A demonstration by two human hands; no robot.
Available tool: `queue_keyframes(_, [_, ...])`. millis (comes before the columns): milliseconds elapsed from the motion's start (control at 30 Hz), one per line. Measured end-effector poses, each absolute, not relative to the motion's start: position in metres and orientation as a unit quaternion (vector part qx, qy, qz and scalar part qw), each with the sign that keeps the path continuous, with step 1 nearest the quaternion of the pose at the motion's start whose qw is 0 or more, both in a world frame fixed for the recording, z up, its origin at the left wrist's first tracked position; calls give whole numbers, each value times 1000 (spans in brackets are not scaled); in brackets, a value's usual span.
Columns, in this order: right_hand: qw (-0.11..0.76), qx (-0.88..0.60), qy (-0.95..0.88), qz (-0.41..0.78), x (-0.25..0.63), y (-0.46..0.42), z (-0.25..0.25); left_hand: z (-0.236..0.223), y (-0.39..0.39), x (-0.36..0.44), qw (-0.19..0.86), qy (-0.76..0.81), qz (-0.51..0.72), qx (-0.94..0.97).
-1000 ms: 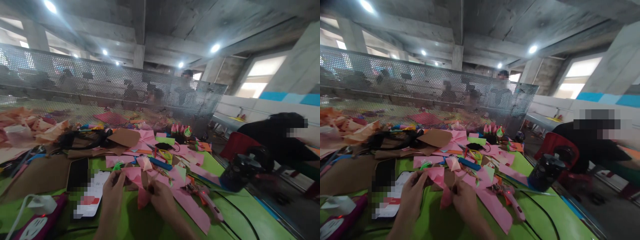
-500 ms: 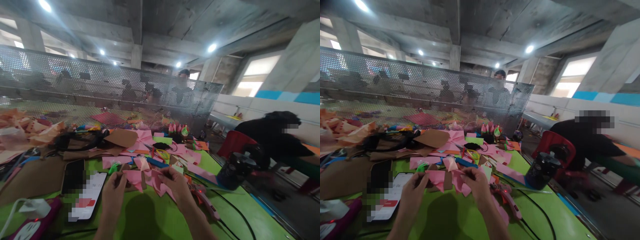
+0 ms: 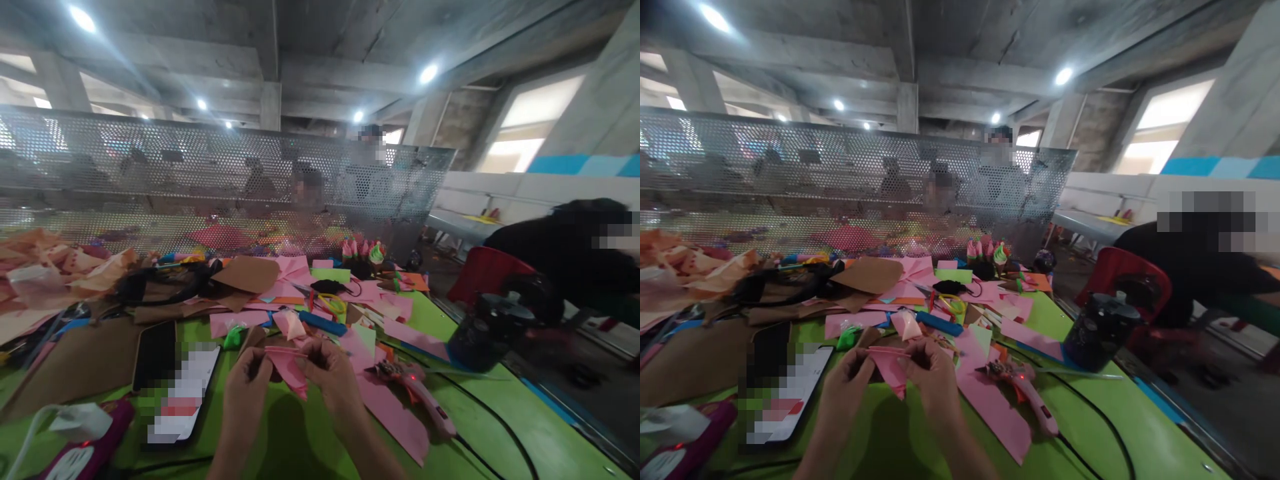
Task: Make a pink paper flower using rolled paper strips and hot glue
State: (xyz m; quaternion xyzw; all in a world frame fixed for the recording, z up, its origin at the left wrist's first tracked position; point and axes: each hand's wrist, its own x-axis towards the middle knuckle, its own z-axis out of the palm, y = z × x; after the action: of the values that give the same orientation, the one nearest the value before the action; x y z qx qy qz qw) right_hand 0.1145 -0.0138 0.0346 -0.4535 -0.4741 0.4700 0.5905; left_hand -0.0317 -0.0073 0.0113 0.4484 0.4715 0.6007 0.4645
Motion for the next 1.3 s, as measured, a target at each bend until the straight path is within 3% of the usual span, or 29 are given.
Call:
queue_keyframes(533, [590,-487,-489,419,122,-13,28,16,-11,-30,583,395,597,384])
queue_keyframes(1300, [598,-499,-482,401,119,-12,27,21,-15,-29,576,396,599,390])
